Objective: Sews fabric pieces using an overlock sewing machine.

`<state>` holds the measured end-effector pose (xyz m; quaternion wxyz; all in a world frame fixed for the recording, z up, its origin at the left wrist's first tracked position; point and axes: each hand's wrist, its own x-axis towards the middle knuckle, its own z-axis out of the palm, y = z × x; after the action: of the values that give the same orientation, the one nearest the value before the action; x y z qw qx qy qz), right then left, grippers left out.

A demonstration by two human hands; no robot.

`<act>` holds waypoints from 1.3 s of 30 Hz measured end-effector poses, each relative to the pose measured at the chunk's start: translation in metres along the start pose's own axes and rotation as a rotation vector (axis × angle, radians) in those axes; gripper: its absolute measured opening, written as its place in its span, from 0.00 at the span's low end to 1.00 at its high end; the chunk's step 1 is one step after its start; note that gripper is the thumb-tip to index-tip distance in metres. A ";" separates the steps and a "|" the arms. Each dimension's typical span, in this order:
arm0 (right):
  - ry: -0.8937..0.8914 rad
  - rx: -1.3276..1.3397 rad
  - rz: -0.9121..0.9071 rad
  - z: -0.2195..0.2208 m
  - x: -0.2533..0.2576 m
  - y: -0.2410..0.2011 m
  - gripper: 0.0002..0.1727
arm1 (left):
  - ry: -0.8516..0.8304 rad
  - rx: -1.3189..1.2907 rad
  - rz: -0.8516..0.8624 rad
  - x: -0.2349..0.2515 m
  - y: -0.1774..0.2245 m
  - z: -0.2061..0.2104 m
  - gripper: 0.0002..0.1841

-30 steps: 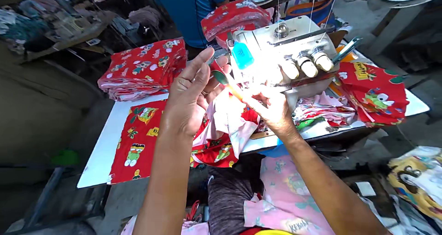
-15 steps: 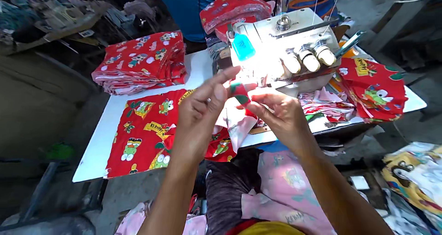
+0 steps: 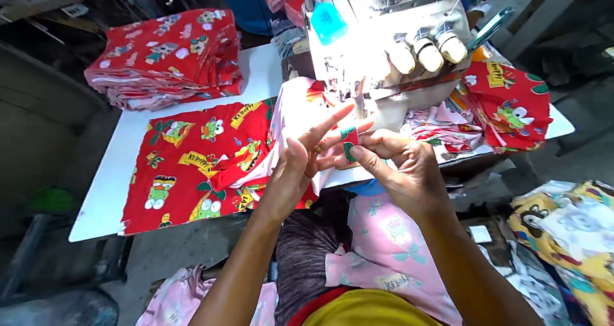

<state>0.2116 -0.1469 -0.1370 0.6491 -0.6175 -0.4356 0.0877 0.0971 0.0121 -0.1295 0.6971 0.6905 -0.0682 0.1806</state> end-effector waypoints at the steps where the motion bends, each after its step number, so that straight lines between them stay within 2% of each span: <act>1: -0.004 -0.008 -0.009 0.000 0.001 0.001 0.07 | -0.018 -0.017 0.015 0.000 0.000 -0.002 0.44; 9: -0.012 0.042 -0.027 0.000 0.004 0.003 0.06 | 0.006 0.082 0.055 -0.003 0.000 -0.005 0.45; 14: -0.015 0.027 -0.050 0.000 0.003 0.003 0.06 | -0.005 0.019 0.063 -0.003 -0.004 -0.006 0.43; 24: -0.030 0.093 0.036 0.000 0.005 0.001 0.06 | -0.013 0.045 0.065 -0.006 -0.006 -0.005 0.45; 26: -0.052 0.128 0.062 -0.002 0.003 0.002 0.06 | -0.013 0.084 0.050 -0.007 -0.005 -0.004 0.43; 28: -0.081 0.150 0.084 -0.005 0.000 0.000 0.06 | 0.058 0.284 0.026 -0.005 0.000 -0.009 0.34; 30: -0.099 0.172 0.096 -0.010 -0.003 -0.003 0.06 | 0.216 0.649 0.041 0.006 0.002 -0.026 0.20; 32: -0.109 0.186 0.089 -0.013 -0.006 -0.005 0.07 | 0.310 0.963 0.058 0.021 0.000 -0.052 0.12; 33: -0.110 0.183 0.085 -0.014 -0.007 -0.006 0.07 | 0.296 1.068 0.077 0.029 0.000 -0.064 0.11; 35: -0.118 0.193 0.091 -0.015 -0.008 -0.006 0.09 | 0.159 1.140 0.103 0.043 0.002 -0.081 0.10; 39: -0.090 0.163 0.088 -0.013 -0.007 -0.005 0.07 | -0.179 1.028 -0.013 0.065 0.009 -0.088 0.14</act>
<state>0.2140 -0.1616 -0.1338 0.6724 -0.5764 -0.4284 0.1790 0.1402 0.1091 -0.1019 0.2606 0.9568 -0.0258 0.1267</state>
